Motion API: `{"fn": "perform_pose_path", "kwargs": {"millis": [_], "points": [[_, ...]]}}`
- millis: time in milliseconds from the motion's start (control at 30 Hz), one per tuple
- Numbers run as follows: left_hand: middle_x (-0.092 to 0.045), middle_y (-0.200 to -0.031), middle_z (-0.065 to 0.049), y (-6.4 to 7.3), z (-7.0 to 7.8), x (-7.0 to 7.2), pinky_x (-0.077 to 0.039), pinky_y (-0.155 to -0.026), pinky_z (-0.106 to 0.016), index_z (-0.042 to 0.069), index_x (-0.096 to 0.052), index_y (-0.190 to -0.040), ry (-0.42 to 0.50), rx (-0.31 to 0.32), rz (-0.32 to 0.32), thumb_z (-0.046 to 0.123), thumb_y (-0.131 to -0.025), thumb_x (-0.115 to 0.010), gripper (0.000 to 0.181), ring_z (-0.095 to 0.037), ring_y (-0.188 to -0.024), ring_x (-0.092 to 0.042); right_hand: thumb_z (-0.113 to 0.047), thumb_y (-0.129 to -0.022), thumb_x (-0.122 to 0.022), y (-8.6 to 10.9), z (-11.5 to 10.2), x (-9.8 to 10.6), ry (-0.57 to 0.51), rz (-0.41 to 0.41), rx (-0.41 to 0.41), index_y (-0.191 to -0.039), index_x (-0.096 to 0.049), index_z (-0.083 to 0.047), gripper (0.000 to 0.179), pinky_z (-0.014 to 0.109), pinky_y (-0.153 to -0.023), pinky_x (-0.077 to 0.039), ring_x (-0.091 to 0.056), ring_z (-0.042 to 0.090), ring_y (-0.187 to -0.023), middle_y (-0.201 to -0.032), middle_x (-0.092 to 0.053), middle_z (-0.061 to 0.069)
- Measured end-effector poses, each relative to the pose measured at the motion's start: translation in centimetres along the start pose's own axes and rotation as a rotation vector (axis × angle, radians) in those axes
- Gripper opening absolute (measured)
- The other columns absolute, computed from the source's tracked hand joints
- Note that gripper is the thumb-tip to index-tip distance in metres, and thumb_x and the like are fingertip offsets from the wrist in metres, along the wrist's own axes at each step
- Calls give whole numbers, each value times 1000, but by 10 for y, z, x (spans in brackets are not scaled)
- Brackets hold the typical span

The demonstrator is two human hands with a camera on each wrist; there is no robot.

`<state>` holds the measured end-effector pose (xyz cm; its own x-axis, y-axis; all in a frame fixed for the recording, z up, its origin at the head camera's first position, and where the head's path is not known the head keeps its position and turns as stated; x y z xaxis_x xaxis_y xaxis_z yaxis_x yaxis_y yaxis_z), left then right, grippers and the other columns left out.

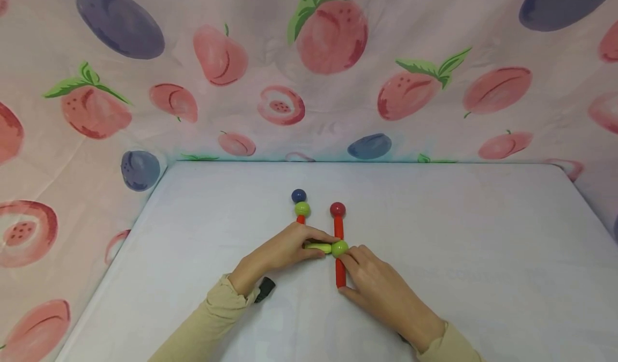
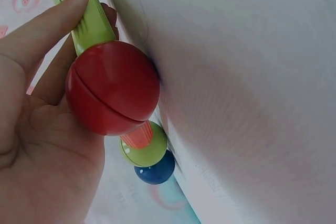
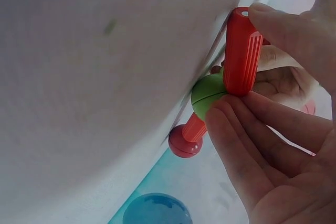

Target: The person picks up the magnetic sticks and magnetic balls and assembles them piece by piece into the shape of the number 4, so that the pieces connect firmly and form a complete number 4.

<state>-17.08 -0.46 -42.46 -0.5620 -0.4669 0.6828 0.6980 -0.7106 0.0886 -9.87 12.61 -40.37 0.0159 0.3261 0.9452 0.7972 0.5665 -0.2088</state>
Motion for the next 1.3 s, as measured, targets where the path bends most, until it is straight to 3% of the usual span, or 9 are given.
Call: {"fn": "perform_pose_path", "kwargs": {"millis": [1033,1300], "points": [[-69,-126,9,0,-1,0,-44,-104,-18,18,-66,-131,-5,-15,3,15,-92,-70,39,-2,-121,-59,-28,-73,-89,0,-1,1,-15,-6,-8,-126,-65,-1,64,28,-82,-58,-62,11,-97,-108,-66,3],[-68,-126,10,1,0,0,-44,-103,-18,19,-66,-131,0,-9,1,14,-92,-71,40,-1,-121,-59,-31,-74,-88,-3,1,8,-20,-2,-8,-119,-68,-5,56,28,-82,-59,-63,11,-97,-106,-67,1]]}}
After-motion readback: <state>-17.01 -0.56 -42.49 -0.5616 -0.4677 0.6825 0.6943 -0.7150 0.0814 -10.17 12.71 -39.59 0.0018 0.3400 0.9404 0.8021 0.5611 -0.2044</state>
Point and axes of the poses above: each hand's wrist, its own y-axis away from the middle knuckle, its own x-axis out of the back of the hand, z = x × y, the point moved 7 cm from there along -y, towards the middle knuckle
